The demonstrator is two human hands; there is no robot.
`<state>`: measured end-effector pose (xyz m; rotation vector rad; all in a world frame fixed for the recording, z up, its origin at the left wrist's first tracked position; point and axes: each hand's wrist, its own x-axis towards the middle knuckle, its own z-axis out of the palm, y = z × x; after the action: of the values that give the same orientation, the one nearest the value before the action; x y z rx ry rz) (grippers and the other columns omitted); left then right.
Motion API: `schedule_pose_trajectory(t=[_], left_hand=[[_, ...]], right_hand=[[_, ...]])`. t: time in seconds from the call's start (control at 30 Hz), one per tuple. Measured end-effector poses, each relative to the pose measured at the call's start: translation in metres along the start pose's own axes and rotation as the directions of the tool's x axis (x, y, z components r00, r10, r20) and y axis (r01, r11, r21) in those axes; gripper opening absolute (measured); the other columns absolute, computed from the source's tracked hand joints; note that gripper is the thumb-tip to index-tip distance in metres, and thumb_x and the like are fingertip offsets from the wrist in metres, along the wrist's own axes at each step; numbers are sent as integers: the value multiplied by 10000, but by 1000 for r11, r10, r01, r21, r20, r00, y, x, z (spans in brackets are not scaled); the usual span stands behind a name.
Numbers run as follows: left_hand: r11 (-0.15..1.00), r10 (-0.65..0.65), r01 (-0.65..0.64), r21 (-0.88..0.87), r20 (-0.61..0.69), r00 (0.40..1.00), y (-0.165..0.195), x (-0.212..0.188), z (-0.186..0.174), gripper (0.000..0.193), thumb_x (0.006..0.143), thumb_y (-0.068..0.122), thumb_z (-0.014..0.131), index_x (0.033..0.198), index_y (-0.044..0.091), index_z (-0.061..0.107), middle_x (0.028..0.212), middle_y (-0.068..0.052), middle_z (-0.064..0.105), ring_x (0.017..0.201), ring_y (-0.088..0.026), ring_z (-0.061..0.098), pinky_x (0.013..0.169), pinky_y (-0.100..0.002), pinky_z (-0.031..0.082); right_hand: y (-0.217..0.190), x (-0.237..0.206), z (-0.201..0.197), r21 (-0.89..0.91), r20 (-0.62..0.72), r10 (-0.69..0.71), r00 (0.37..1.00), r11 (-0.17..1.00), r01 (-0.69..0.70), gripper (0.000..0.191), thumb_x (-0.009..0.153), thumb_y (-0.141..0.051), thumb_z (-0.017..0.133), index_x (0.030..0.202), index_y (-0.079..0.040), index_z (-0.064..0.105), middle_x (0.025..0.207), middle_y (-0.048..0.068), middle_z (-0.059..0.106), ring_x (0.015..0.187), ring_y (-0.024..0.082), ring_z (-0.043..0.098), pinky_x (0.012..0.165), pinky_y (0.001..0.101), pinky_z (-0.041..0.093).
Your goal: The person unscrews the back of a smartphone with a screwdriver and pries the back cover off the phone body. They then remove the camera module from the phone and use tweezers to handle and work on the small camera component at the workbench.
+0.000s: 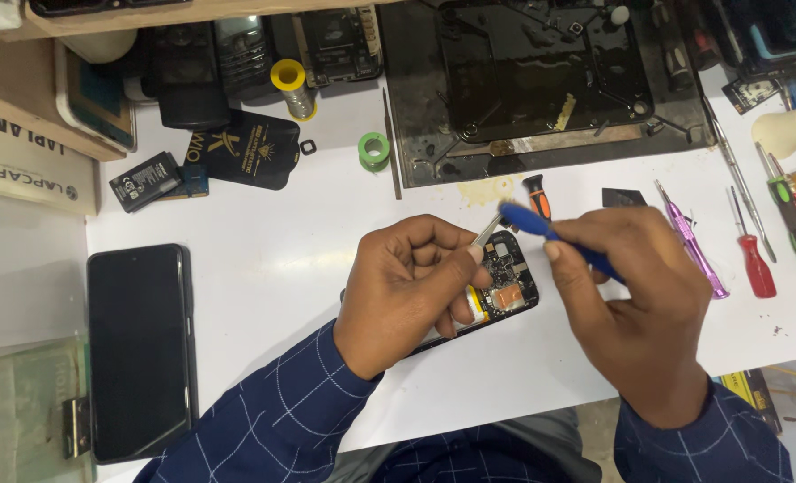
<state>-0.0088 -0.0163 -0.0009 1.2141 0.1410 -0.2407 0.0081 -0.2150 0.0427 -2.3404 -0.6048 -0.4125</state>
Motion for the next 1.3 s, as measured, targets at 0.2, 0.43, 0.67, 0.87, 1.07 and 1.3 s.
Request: schedule_pose_trajectory(t=[0.2, 0.43, 0.67, 0.87, 1.07, 1.3], left_hand=[[1000, -4, 4, -1, -3, 1000, -1, 0, 1, 232, 936, 108, 666, 1046, -96, 666, 799, -119, 754, 528, -60, 638, 407, -205, 508], [1000, -1, 1, -8, 1, 1000, -1, 0, 1, 236, 939, 112, 670, 1045, -99, 669, 800, -120, 752, 529, -60, 635, 410, -203, 504], [1000, 6, -6, 9, 1, 1000, -1, 0, 0, 239, 937, 112, 666, 1050, -98, 670, 801, -123, 756, 525, -61, 637, 408, -204, 506], [1000, -1, 1, 10, -2, 1000, 0, 0, 1, 239, 940, 112, 665, 1049, -101, 670, 799, -124, 755, 523, -61, 635, 406, -203, 501], [1000, 0, 0, 16, -11, 1000, 0, 0, 1, 237, 940, 110, 664, 1042, -104, 676, 783, -124, 755, 510, -63, 628, 399, -206, 496], [1000, 4, -4, -6, 3, 1000, 0, 0, 2, 240, 947, 107, 661, 1058, -106, 666, 796, -124, 753, 518, -62, 630, 403, -205, 498]], right_hand=[[-2, 1, 4, 41, 32, -7, 999, 999, 6, 155, 948, -16, 747, 1097, -15, 708, 1032, 95, 668, 751, 97, 606, 622, 235, 482], [2, 6, 3, 11, 5, -35, 999, 999, 35, 161, 981, -16, 745, 1138, -18, 712, 1053, 100, 661, 794, 105, 618, 648, 237, 489], [2, 0, 0, 1, 2, -17, 1000, 1000, 17, 152, 973, -23, 752, 1120, -23, 714, 1053, 96, 669, 769, 109, 615, 642, 242, 484], [4, 4, 3, 8, 15, -41, 999, 999, 41, 161, 964, -23, 751, 1120, -26, 713, 1054, 100, 667, 810, 113, 649, 636, 233, 501], [2, 2, 0, -18, -7, -16, 1000, 1000, 15, 163, 964, -21, 760, 1121, -23, 714, 1041, 98, 667, 777, 115, 621, 633, 244, 485], [5, 5, 1, -2, -9, 8, 1000, 1000, -8, 140, 980, -26, 741, 1114, -5, 708, 1043, 107, 659, 776, 105, 610, 630, 232, 489]])
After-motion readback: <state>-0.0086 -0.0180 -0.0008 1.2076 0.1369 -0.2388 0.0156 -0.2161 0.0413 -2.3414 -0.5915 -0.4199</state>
